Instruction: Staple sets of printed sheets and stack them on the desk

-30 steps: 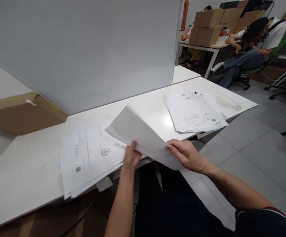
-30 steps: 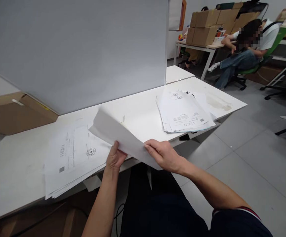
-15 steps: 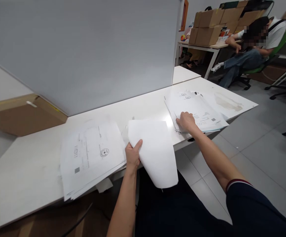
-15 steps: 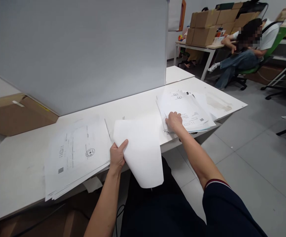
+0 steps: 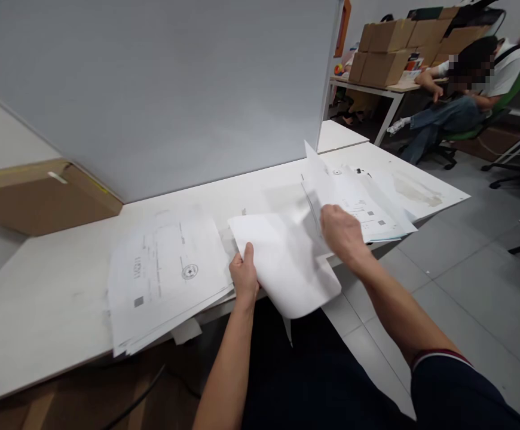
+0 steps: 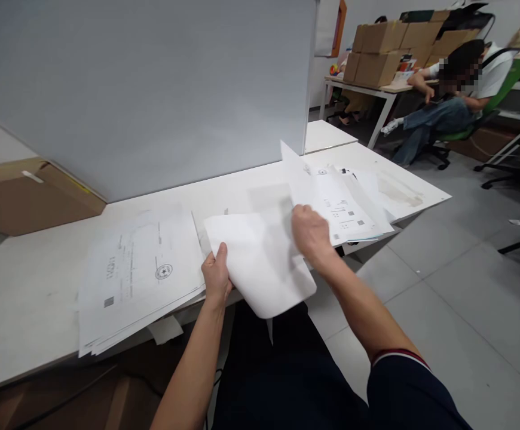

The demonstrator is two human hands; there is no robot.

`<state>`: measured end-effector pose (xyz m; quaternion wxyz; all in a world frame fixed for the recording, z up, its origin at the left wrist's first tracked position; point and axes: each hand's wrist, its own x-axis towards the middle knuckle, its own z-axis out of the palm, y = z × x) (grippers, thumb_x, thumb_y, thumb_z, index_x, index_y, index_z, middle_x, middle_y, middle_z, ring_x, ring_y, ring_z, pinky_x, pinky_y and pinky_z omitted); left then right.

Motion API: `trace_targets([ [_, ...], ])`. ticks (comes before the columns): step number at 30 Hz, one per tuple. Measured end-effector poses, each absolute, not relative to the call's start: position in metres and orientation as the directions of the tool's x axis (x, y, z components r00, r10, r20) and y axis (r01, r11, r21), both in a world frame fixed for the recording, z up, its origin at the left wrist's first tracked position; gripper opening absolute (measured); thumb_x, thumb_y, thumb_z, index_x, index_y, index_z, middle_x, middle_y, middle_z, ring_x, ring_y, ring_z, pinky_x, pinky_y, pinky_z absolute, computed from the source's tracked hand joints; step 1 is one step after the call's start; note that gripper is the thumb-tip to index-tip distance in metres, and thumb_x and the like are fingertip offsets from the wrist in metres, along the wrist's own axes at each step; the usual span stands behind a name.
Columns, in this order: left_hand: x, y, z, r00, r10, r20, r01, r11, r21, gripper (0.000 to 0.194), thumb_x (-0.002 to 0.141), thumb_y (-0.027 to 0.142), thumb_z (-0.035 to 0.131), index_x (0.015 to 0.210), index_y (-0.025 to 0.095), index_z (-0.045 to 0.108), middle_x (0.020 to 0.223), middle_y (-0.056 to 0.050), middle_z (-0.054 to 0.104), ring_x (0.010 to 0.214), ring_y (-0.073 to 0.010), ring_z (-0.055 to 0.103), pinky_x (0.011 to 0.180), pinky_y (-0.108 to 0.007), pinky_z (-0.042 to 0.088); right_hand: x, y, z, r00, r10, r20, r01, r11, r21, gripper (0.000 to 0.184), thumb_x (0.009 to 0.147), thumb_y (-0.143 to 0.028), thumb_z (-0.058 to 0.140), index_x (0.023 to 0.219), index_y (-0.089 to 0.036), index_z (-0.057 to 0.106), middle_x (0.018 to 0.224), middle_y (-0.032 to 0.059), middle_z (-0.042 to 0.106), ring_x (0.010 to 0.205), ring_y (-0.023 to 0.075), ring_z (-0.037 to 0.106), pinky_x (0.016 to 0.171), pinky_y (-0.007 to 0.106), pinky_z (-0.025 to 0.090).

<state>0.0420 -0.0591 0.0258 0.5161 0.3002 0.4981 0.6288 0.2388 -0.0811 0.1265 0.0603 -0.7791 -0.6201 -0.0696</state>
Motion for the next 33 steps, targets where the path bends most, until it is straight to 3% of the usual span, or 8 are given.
trace_targets([
  [5,0.043,-0.054,0.017,-0.285,0.954,-0.096,-0.275,0.015,0.961,0.043,0.074,0.053,0.061,0.086,0.012,0.065,0.078,-0.006,0.069,0.069,-0.0153,0.063,0.064,-0.027,0.05,0.16,-0.119,0.117,-0.135,0.99,0.028,0.99,0.136,-0.036,0.03,0.084,0.001,0.032,0.098,-0.009,0.057,0.088,0.0148,0.061,0.077,0.0235,0.062,0.059,0.031,0.048],
  [11,0.036,-0.057,0.034,-0.295,0.944,-0.146,-0.242,0.074,0.967,0.051,0.079,0.06,0.049,0.086,0.012,0.065,0.088,-0.01,0.07,0.082,-0.0191,0.065,0.071,-0.029,0.052,0.117,-0.129,0.087,-0.286,0.957,-0.042,0.949,0.277,-0.15,0.031,0.084,0.002,0.033,0.1,-0.007,0.058,0.089,0.0157,0.062,0.078,0.0253,0.064,0.061,0.034,0.052],
  [16,0.031,-0.057,0.03,-0.23,0.964,-0.133,-0.193,0.088,0.977,0.04,0.067,0.044,0.07,0.093,0.014,0.065,0.099,-0.009,0.07,0.086,-0.0201,0.066,0.076,-0.032,0.053,0.118,-0.132,0.088,-0.414,0.91,-0.037,0.888,0.394,-0.237,0.028,0.091,-0.013,0.035,0.098,-0.006,0.061,0.084,0.0151,0.064,0.07,0.0256,0.063,0.058,0.037,0.051],
  [21,0.025,-0.063,0.034,-0.099,0.99,-0.105,-0.377,0.06,0.924,0.044,0.066,0.037,0.074,0.102,0.013,0.063,0.101,-0.01,0.071,0.088,-0.021,0.067,0.08,-0.035,0.054,0.18,-0.107,0.091,-0.041,0.984,0.173,0.875,0.119,-0.47,0.041,0.096,-0.037,0.03,0.115,-0.012,0.058,0.106,0.0182,0.062,0.096,0.0276,0.06,0.077,0.042,0.051],
  [23,0.023,-0.068,0.047,-0.029,0.998,-0.053,-0.397,0.038,0.917,0.044,0.068,0.036,0.073,0.105,0.014,0.063,0.102,-0.01,0.071,0.091,-0.0212,0.067,0.082,-0.034,0.054,0.215,-0.092,0.089,0.226,0.953,0.201,0.774,-0.051,-0.631,0.052,0.093,-0.046,0.038,0.132,-0.013,0.045,0.128,0.0208,0.052,0.115,0.0319,0.05,0.091,0.049,0.044],
  [25,0.02,-0.072,0.062,0.012,1.0,0.011,-0.393,-0.005,0.92,0.041,0.07,0.035,0.072,0.105,0.016,0.065,0.102,-0.009,0.071,0.093,-0.0208,0.067,0.082,-0.033,0.054,0.244,-0.081,0.085,0.273,0.961,0.042,0.592,-0.134,-0.795,0.064,0.086,-0.054,0.047,0.137,-0.015,0.041,0.137,0.0197,0.044,0.121,0.034,0.046,0.095,0.052,0.041],
  [29,0.016,-0.074,0.085,0.108,0.986,0.124,-0.354,-0.079,0.932,0.032,0.072,0.033,0.071,0.1,0.019,0.068,0.1,-0.006,0.072,0.09,-0.0193,0.067,0.078,-0.03,0.056,0.266,-0.071,0.078,-0.087,0.972,-0.219,0.092,-0.211,-0.973,0.057,0.079,-0.051,0.06,0.127,-0.02,0.053,0.129,0.0148,0.054,0.113,0.0271,0.054,0.092,0.043,0.047],
  [33,0.009,-0.073,0.101,0.134,0.96,0.247,-0.298,-0.199,0.933,0.029,0.071,0.031,0.072,0.098,0.02,0.07,0.095,-0.005,0.073,0.086,-0.0185,0.067,0.076,-0.03,0.056,0.261,-0.068,0.087,-0.235,0.97,-0.064,-0.229,-0.119,-0.966,0.041,0.071,-0.037,0.073,0.107,-0.021,0.063,0.1,0.006,0.067,0.09,0.0183,0.063,0.082,0.036,0.051],
])
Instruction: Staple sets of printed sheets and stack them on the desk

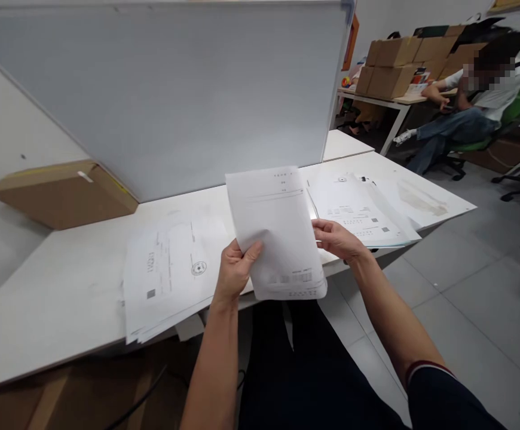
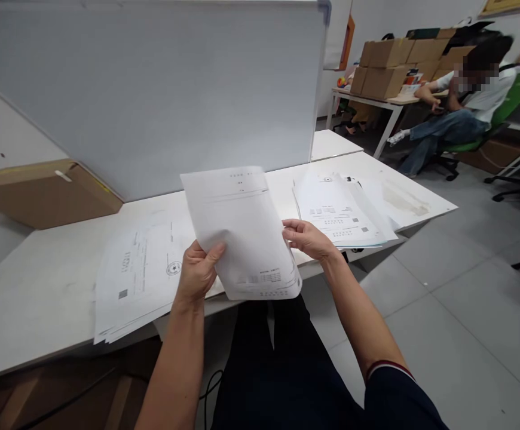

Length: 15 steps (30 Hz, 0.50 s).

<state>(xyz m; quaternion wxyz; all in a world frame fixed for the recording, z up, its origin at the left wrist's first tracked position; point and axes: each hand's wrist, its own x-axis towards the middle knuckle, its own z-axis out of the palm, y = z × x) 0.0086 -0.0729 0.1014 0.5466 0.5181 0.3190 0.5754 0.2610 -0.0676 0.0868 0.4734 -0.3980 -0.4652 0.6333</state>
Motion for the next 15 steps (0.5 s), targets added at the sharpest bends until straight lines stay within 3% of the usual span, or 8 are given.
trace_targets([
  [5,-0.003,-0.069,0.116,0.008,0.914,0.405,-0.199,-0.395,0.897,0.027,0.072,0.032,0.071,0.097,0.02,0.07,0.093,-0.004,0.073,0.087,-0.0172,0.066,0.082,-0.033,0.054,0.258,-0.062,0.104,-0.017,0.981,0.193,-0.336,0.177,-0.925,0.024,0.069,-0.036,0.076,0.082,-0.022,0.062,0.083,0.0006,0.068,0.079,0.0158,0.063,0.076,0.034,0.051],
  [8,-0.004,-0.064,0.112,-0.029,0.908,0.418,-0.159,-0.417,0.895,0.032,0.072,0.034,0.071,0.1,0.02,0.068,0.095,-0.004,0.072,0.092,-0.0179,0.065,0.086,-0.034,0.053,0.255,-0.06,0.096,0.051,0.967,0.249,-0.266,0.254,-0.93,0.031,0.071,-0.043,0.073,0.092,-0.024,0.061,0.094,0.0027,0.069,0.089,0.0193,0.063,0.081,0.036,0.05],
  [12,0.001,-0.06,0.098,-0.041,0.934,0.355,-0.158,-0.357,0.921,0.037,0.071,0.037,0.071,0.104,0.019,0.066,0.101,-0.006,0.071,0.096,-0.0184,0.064,0.09,-0.036,0.051,0.249,-0.059,0.076,0.054,0.97,0.236,-0.121,0.241,-0.963,0.047,0.074,-0.053,0.064,0.109,-0.023,0.058,0.11,0.0061,0.066,0.099,0.0223,0.061,0.085,0.039,0.049],
  [15,0.004,-0.059,0.094,-0.065,0.944,0.325,-0.147,-0.331,0.932,0.036,0.072,0.038,0.07,0.101,0.017,0.067,0.101,-0.006,0.07,0.097,-0.0189,0.064,0.091,-0.036,0.05,0.246,-0.058,0.071,0.027,0.967,0.254,-0.075,0.255,-0.964,0.046,0.078,-0.052,0.061,0.113,-0.023,0.058,0.112,0.0065,0.066,0.103,0.0229,0.06,0.087,0.04,0.048],
])
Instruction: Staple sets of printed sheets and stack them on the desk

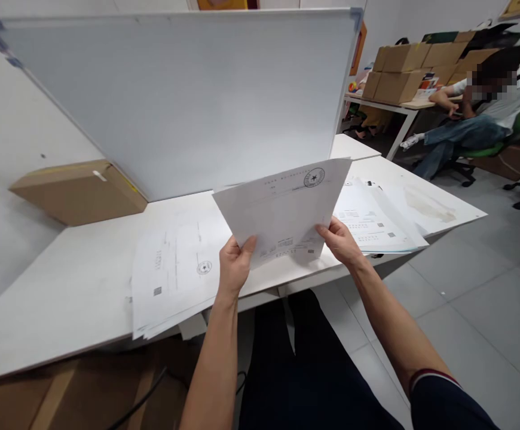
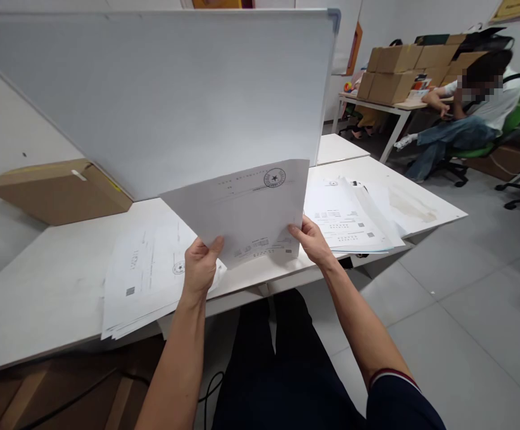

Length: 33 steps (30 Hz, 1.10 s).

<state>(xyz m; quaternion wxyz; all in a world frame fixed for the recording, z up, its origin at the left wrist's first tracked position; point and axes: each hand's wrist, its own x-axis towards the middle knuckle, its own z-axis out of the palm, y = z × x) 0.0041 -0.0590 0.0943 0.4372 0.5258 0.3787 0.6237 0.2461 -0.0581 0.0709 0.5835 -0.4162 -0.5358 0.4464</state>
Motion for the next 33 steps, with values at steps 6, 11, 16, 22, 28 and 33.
trace_targets([
  [6,0.003,-0.059,0.092,-0.076,0.945,0.317,-0.06,-0.322,0.945,0.037,0.075,0.038,0.066,0.105,0.017,0.066,0.099,-0.006,0.071,0.095,-0.0185,0.064,0.089,-0.034,0.05,0.246,-0.057,0.072,-0.006,0.957,0.288,-0.146,0.284,-0.947,0.035,0.08,-0.042,0.062,0.109,-0.023,0.061,0.107,0.0049,0.068,0.098,0.021,0.062,0.087,0.039,0.048],
  [11,0.002,-0.056,0.082,-0.039,0.952,0.302,-0.061,-0.304,0.951,0.034,0.077,0.038,0.065,0.103,0.016,0.067,0.102,-0.006,0.071,0.1,-0.0193,0.063,0.093,-0.036,0.047,0.244,-0.056,0.064,0.013,0.975,0.22,-0.11,0.22,-0.969,0.039,0.077,-0.044,0.064,0.109,-0.021,0.063,0.103,0.0058,0.069,0.096,0.0213,0.063,0.086,0.04,0.049],
  [16,0.005,-0.056,0.082,-0.092,0.955,0.282,-0.102,-0.291,0.951,0.029,0.076,0.039,0.066,0.094,0.017,0.069,0.096,-0.005,0.072,0.092,-0.0188,0.065,0.088,-0.036,0.05,0.244,-0.057,0.066,-0.003,0.987,0.164,-0.036,0.163,-0.986,0.035,0.075,-0.046,0.065,0.095,-0.017,0.07,0.087,0.0047,0.072,0.087,0.0229,0.065,0.083,0.04,0.049],
  [22,0.006,-0.059,0.09,-0.055,0.948,0.315,-0.201,-0.319,0.926,0.024,0.072,0.036,0.07,0.088,0.018,0.069,0.088,-0.003,0.072,0.09,-0.0182,0.064,0.087,-0.034,0.05,0.257,-0.072,0.092,0.081,0.942,0.326,0.231,0.301,-0.925,0.03,0.08,-0.045,0.059,0.092,-0.019,0.07,0.093,0.0034,0.071,0.093,0.0254,0.063,0.083,0.039,0.048],
  [28,0.004,-0.062,0.108,-0.099,0.959,0.265,-0.395,-0.283,0.874,0.032,0.06,0.036,0.079,0.087,0.023,0.067,0.086,-0.002,0.071,0.093,-0.0193,0.064,0.087,-0.037,0.051,0.279,-0.105,0.158,-0.02,0.915,0.403,0.662,0.314,-0.681,0.025,0.085,-0.04,0.052,0.091,-0.023,0.069,0.08,0.0013,0.068,0.075,0.0202,0.062,0.065,0.029,0.048],
  [33,0.004,-0.066,0.095,-0.159,0.973,0.169,-0.387,-0.219,0.896,0.033,0.064,0.04,0.075,0.088,0.019,0.067,0.083,-0.003,0.071,0.086,-0.0178,0.065,0.08,-0.033,0.052,0.286,-0.12,0.163,-0.12,0.981,0.152,0.67,0.194,-0.716,0.025,0.086,-0.039,0.049,0.085,-0.024,0.068,0.077,0.0021,0.068,0.072,0.0194,0.063,0.062,0.03,0.05],
])
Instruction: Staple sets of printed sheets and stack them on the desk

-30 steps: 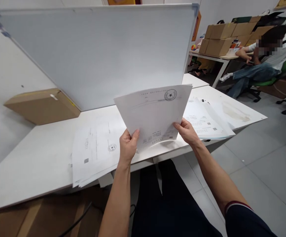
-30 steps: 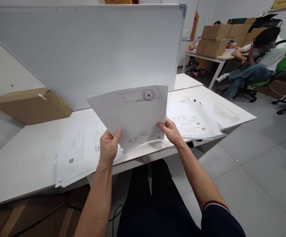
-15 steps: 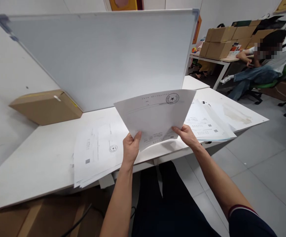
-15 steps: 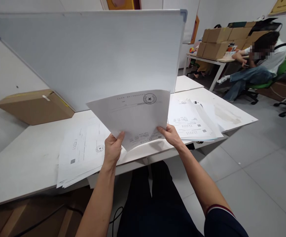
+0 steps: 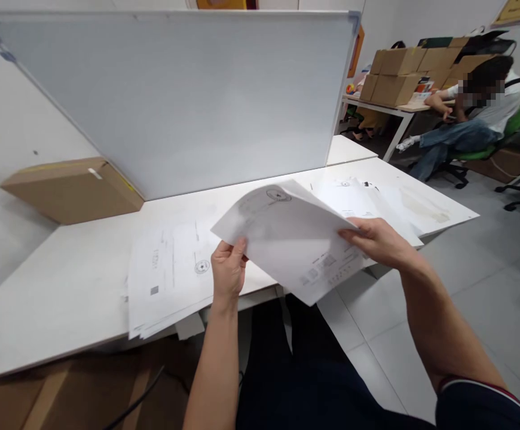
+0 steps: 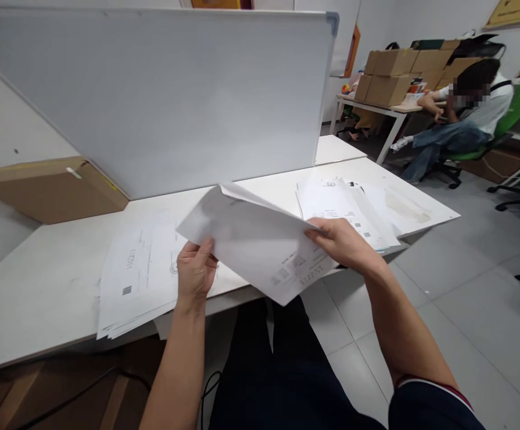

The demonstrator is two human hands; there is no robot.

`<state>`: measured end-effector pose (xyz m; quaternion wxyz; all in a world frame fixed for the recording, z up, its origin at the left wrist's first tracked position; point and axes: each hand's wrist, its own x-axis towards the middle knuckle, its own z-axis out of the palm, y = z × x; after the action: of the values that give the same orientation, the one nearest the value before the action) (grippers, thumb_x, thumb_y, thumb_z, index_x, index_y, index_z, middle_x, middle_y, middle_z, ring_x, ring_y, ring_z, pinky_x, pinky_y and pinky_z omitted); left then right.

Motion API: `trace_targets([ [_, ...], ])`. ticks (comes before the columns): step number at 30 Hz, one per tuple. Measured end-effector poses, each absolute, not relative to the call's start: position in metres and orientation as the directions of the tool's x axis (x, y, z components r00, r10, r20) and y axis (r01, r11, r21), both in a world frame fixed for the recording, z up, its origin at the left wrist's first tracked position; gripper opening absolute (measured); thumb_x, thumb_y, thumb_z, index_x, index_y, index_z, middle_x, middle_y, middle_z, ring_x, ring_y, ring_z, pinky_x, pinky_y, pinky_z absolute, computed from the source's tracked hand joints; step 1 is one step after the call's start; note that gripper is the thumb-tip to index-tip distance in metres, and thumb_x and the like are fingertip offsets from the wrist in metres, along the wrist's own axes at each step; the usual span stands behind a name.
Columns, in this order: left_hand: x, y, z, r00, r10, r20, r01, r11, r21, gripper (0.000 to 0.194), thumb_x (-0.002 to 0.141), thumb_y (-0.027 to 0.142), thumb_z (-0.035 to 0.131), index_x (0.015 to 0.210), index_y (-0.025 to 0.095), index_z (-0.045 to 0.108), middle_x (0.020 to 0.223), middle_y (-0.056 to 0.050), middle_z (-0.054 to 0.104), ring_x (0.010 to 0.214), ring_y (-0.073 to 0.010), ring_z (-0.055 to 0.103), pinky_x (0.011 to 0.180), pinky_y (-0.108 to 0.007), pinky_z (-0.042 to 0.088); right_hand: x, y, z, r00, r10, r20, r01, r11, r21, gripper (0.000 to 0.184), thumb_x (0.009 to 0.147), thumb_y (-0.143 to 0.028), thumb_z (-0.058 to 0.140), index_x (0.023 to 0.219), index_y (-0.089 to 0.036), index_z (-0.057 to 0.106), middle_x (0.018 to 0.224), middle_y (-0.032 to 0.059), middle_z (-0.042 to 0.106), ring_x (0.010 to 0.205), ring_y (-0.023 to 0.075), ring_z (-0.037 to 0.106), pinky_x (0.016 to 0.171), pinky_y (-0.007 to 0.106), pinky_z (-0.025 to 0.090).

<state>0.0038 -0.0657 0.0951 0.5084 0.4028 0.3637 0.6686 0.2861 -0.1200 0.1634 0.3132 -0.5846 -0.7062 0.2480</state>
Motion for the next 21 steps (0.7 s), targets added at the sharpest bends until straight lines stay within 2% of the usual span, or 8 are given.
trace_targets([
  [3,0.006,-0.069,0.073,-0.162,0.982,0.099,-0.189,-0.13,0.973,0.028,0.066,0.039,0.073,0.08,0.015,0.067,0.064,-0.001,0.067,0.065,-0.015,0.063,0.066,-0.028,0.052,0.291,-0.126,0.135,-0.146,0.986,-0.08,0.605,0.025,-0.796,0.025,0.083,-0.041,0.052,0.081,-0.021,0.067,0.083,0.0051,0.07,0.075,0.0218,0.065,0.064,0.031,0.051],
  [6,0.01,-0.072,0.054,-0.048,0.996,0.079,-0.09,-0.083,0.992,0.031,0.07,0.038,0.069,0.089,0.015,0.067,0.078,-0.004,0.071,0.071,-0.0167,0.064,0.067,-0.028,0.051,0.297,-0.137,0.098,-0.188,0.937,-0.293,0.431,-0.19,-0.882,0.03,0.08,-0.045,0.057,0.087,-0.018,0.066,0.087,0.0087,0.071,0.075,0.0229,0.067,0.064,0.032,0.052],
  [8,0.014,-0.073,0.045,0.0,0.999,0.043,-0.006,-0.043,0.999,0.031,0.071,0.036,0.066,0.095,0.016,0.065,0.08,-0.004,0.071,0.068,-0.0161,0.064,0.063,-0.026,0.05,0.301,-0.146,0.075,-0.206,0.904,-0.376,0.322,-0.3,-0.898,0.034,0.079,-0.047,0.058,0.092,-0.016,0.064,0.088,0.0096,0.07,0.076,0.0231,0.067,0.065,0.033,0.053],
  [11,0.018,-0.074,0.037,-0.02,0.999,0.042,0.189,-0.038,0.981,0.035,0.072,0.029,0.063,0.106,0.021,0.063,0.075,-0.003,0.068,0.058,-0.0147,0.06,0.059,-0.026,0.048,0.305,-0.16,0.049,-0.115,0.903,-0.414,0.275,-0.371,-0.887,0.035,0.079,-0.048,0.057,0.093,-0.016,0.062,0.085,0.008,0.07,0.074,0.0232,0.067,0.064,0.033,0.053],
  [13,0.018,-0.072,0.034,-0.043,0.994,0.104,0.304,-0.086,0.949,0.044,0.071,0.023,0.062,0.115,0.024,0.06,0.08,-0.003,0.068,0.061,-0.0155,0.06,0.065,-0.028,0.048,0.308,-0.167,0.04,-0.048,0.906,-0.421,0.272,-0.394,-0.878,0.035,0.079,-0.048,0.058,0.093,-0.016,0.061,0.081,0.0066,0.07,0.071,0.023,0.067,0.061,0.033,0.053],
  [17,0.019,-0.065,0.028,-0.068,0.972,0.225,0.445,-0.173,0.879,0.049,0.076,0.018,0.053,0.124,0.023,0.053,0.096,-0.007,0.065,0.075,-0.0183,0.061,0.081,-0.035,0.046,0.31,-0.174,0.04,-0.03,0.882,-0.471,0.232,-0.452,-0.861,0.036,0.078,-0.048,0.059,0.093,-0.016,0.062,0.078,0.0072,0.07,0.068,0.0226,0.067,0.058,0.032,0.052],
  [21,0.021,-0.056,0.02,-0.052,0.941,0.336,0.556,-0.252,0.792,0.049,0.079,0.012,0.042,0.127,0.018,0.05,0.107,-0.011,0.059,0.1,-0.0232,0.056,0.092,-0.04,0.042,0.311,-0.173,0.047,-0.088,0.856,-0.51,0.168,-0.492,-0.854,0.034,0.078,-0.047,0.06,0.094,-0.017,0.063,0.082,0.0084,0.071,0.07,0.0231,0.067,0.06,0.033,0.053],
])
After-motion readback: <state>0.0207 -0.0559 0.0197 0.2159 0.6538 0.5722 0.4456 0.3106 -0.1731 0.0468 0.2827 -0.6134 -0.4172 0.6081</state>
